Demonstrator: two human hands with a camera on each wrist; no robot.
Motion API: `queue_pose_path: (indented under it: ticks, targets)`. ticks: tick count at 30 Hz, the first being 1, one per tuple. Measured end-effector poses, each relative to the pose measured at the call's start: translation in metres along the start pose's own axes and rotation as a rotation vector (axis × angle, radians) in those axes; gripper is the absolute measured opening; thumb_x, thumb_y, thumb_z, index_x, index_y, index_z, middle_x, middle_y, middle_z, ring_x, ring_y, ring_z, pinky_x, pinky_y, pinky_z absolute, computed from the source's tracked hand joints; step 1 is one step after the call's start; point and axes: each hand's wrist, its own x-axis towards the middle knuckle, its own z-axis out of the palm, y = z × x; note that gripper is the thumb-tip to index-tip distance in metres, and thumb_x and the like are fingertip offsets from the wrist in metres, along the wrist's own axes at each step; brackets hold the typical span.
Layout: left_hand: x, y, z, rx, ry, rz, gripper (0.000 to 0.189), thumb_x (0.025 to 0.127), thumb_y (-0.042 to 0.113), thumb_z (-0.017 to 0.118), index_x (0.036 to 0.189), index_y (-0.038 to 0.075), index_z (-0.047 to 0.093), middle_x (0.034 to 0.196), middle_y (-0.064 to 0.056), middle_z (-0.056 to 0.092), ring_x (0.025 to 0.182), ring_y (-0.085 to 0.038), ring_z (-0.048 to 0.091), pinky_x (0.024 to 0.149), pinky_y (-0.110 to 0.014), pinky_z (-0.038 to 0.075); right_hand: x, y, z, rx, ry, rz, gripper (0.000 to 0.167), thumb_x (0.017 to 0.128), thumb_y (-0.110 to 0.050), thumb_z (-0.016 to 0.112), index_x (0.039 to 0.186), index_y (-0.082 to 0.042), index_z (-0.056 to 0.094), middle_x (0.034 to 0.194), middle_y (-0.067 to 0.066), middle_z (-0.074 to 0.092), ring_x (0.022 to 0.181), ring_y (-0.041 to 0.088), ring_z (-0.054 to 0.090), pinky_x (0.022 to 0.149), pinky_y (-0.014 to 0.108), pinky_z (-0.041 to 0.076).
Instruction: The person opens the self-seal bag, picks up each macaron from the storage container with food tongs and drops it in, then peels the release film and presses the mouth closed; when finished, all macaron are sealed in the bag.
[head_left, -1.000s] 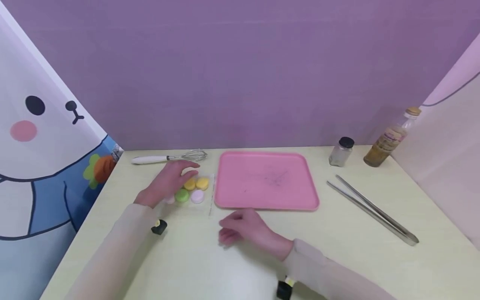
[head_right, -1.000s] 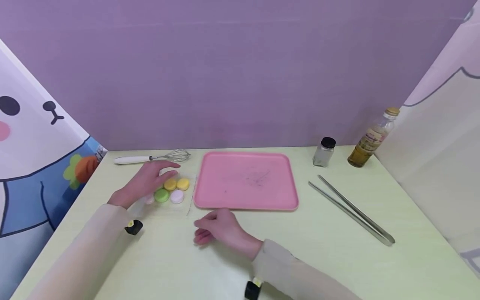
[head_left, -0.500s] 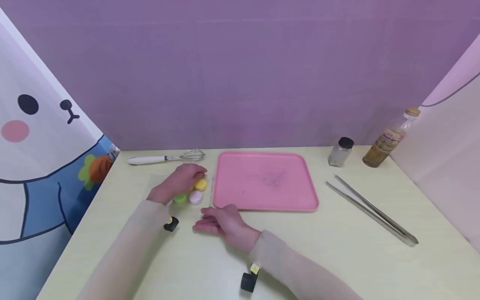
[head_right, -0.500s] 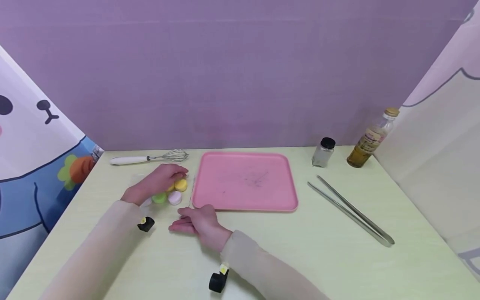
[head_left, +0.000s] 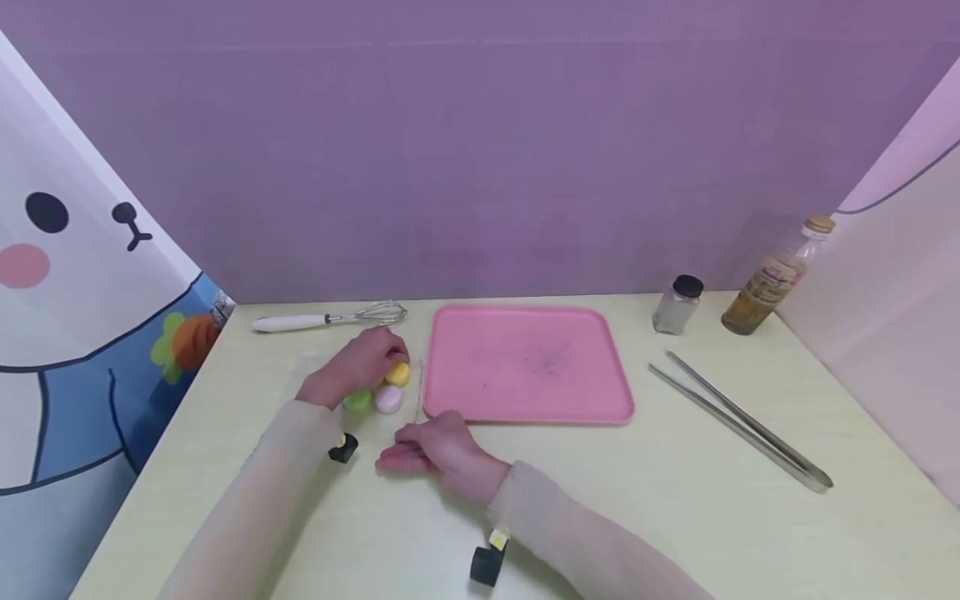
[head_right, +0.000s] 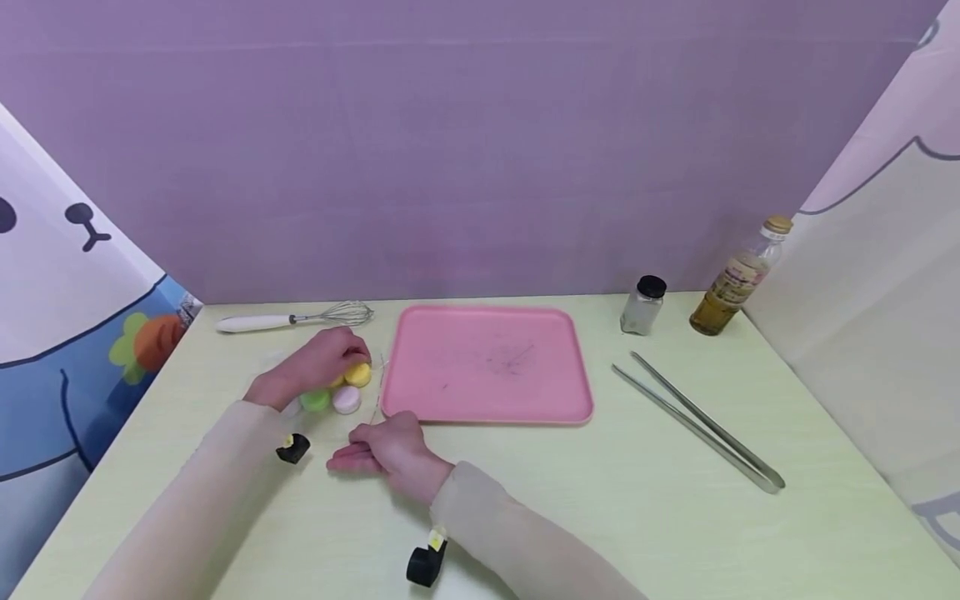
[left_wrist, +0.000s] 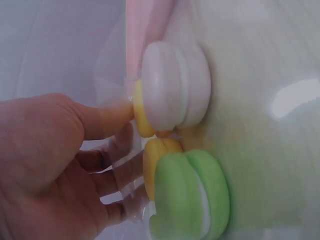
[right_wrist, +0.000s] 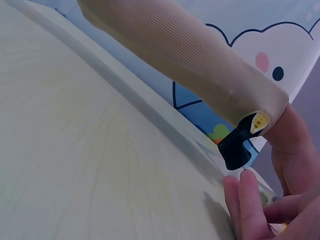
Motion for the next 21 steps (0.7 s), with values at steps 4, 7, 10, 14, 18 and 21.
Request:
queue_pose_path:
  ticks: [4, 7, 10, 14, 18, 21]
  targets:
    - [-0.003, 0.000, -0.001, 0.002, 0.014, 0.002, 0.015, 0.100, 0.005, 0.060, 0.099, 0.001, 0.075, 0.092, -0.005, 0.068, 0.092, -0.023, 0.058, 0.088, -0.043, 0.053, -0.006, 0.001, -0.002, -0.070, -0.026, -0.025, 0.016, 0.092, 0.007, 0.063, 0.105, 0.017, 0.059, 0.086, 0.030, 0.071, 0.083, 0.038, 0.074, 0.072, 0.035, 0.062]
    - [-0.009, 0.001, -0.003, -0.023, 0.024, -0.006, 0.015, 0.100, 0.007, 0.060, 0.100, 0.001, 0.075, 0.093, -0.005, 0.068, 0.091, -0.022, 0.059, 0.088, -0.042, 0.053, -0.012, 0.001, -0.004, -0.121, -0.038, -0.052, 0.015, 0.092, 0.007, 0.061, 0.103, 0.018, 0.061, 0.086, 0.030, 0.071, 0.081, 0.039, 0.074, 0.071, 0.036, 0.062]
    - [-0.016, 0.001, -0.005, -0.056, 0.047, -0.008, 0.015, 0.100, 0.007, 0.061, 0.101, 0.001, 0.074, 0.094, -0.006, 0.068, 0.089, -0.022, 0.059, 0.086, -0.042, 0.054, -0.018, 0.000, -0.006, -0.153, -0.039, -0.071, 0.014, 0.092, 0.006, 0.061, 0.100, 0.017, 0.062, 0.084, 0.029, 0.071, 0.079, 0.039, 0.074, 0.070, 0.036, 0.063]
    - [-0.027, 0.003, -0.006, -0.091, 0.097, 0.003, 0.014, 0.100, 0.006, 0.061, 0.101, -0.001, 0.073, 0.092, -0.008, 0.068, 0.085, -0.022, 0.061, 0.082, -0.042, 0.055, -0.028, -0.002, -0.009, -0.209, -0.054, -0.095, 0.014, 0.091, 0.005, 0.061, 0.100, 0.016, 0.062, 0.082, 0.028, 0.072, 0.077, 0.038, 0.074, 0.068, 0.037, 0.063]
    - [-0.039, 0.008, -0.006, -0.163, 0.120, 0.000, 0.015, 0.102, 0.009, 0.060, 0.103, -0.001, 0.071, 0.093, -0.009, 0.069, 0.083, -0.022, 0.063, 0.076, -0.037, 0.055, -0.039, -0.004, -0.015, -0.289, -0.051, -0.138, 0.013, 0.091, 0.003, 0.060, 0.097, 0.015, 0.062, 0.078, 0.024, 0.072, 0.072, 0.037, 0.074, 0.065, 0.038, 0.063]
    - [-0.048, 0.009, -0.007, -0.219, 0.132, -0.022, 0.016, 0.103, 0.014, 0.061, 0.105, 0.001, 0.071, 0.094, -0.007, 0.070, 0.084, -0.021, 0.064, 0.072, -0.034, 0.055, -0.047, -0.006, -0.019, -0.372, -0.032, -0.167, 0.010, 0.089, 0.003, 0.060, 0.092, 0.012, 0.064, 0.075, 0.021, 0.072, 0.068, 0.034, 0.074, 0.060, 0.039, 0.063]
